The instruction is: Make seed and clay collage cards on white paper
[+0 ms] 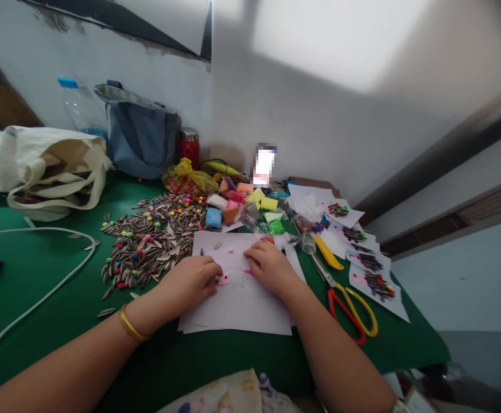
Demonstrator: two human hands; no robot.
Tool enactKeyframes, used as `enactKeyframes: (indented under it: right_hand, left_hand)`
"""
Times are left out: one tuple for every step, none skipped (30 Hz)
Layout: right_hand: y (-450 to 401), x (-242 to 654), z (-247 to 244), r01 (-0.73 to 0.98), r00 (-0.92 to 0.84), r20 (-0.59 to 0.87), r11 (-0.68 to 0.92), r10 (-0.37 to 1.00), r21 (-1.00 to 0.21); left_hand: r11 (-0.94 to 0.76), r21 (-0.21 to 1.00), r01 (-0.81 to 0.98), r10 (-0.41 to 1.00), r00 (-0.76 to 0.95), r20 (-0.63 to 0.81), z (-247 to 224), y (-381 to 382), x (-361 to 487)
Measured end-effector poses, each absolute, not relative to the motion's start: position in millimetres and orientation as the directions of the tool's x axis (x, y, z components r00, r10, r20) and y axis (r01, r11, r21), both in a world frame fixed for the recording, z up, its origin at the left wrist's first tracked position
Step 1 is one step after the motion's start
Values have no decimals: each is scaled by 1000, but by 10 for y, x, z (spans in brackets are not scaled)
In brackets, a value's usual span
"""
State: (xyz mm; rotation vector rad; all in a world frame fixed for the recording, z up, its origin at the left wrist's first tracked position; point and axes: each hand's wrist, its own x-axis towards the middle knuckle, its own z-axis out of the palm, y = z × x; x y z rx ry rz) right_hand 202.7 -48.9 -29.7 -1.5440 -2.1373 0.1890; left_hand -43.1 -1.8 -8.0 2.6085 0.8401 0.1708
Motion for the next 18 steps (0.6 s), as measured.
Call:
enactKeyframes:
  right_hand:
    - [-485,2043,-290,848,-241,326,362,914,-388]
    - [-482,2067,-276,849,-228,353,363,908,-385]
    - [-481,2098,-256,859,-196,385,347,902,-376]
    - [-481,2136,-231,880,-144,419,310,897,-361]
    - [-482,2178,-207,909,-71,452,244,889,-337]
    - [-484,2220,-186,939,2,473,160,881,-304]
    - [-485,2259,-173,962,69,482,70,873,-264]
    - [-486,2293,-169,975,117,481,-9,869,-222]
    - [-486,2317,-175,982,142,472,-63,870,-180]
    - [-483,2332,-188,985,149,461,-91,875,-145]
    - [-477,2339,-206,988,141,451,-97,882,-119]
    - [-468,2338,-225,990,127,444,-90,887,-104]
    - [-457,2330,-241,992,115,441,-79,890,-99]
    - [-446,2318,-250,992,108,444,-70,890,-102]
    - [-436,2300,-251,991,109,452,-63,885,-115]
    - [-431,2275,-243,989,111,466,-51,878,-139]
    - [-431,2242,-228,985,101,479,-20,872,-173]
    - [-438,2198,-208,975,79,490,35,868,-218]
  left_hand:
    - [-736,404,543,591,807,-9,-78,-18,-433]
    - [-728,405,553,600,800,-13,-73,-19,-434]
    - [-720,407,562,609,793,-17,-67,-20,-435]
    - [-713,409,570,617,787,-21,-59,-23,-434]
    - [-706,410,577,624,781,-24,-51,-25,-432]
    - [-702,412,581,629,777,-25,-44,-29,-429]
    - [-696,415,586,635,772,-24,-39,-32,-424]
    - [-690,419,590,643,765,-18,-36,-34,-419]
    - [-686,423,593,652,758,-5,-36,-35,-414]
    - [-683,426,593,661,751,14,-39,-35,-411]
    - [-683,430,591,667,744,37,-43,-34,-408]
    - [-684,434,586,672,738,61,-48,-31,-409]
    - [-687,439,579,675,733,89,-52,-27,-411]
    - [-688,448,571,678,725,119,-54,-24,-415]
    - [-687,462,561,684,713,151,-55,-21,-420]
    - [-682,482,551,693,696,185,-56,-21,-426]
    - [-671,507,541,707,673,218,-57,-23,-431]
    - [-655,537,531,725,643,248,-59,-29,-434]
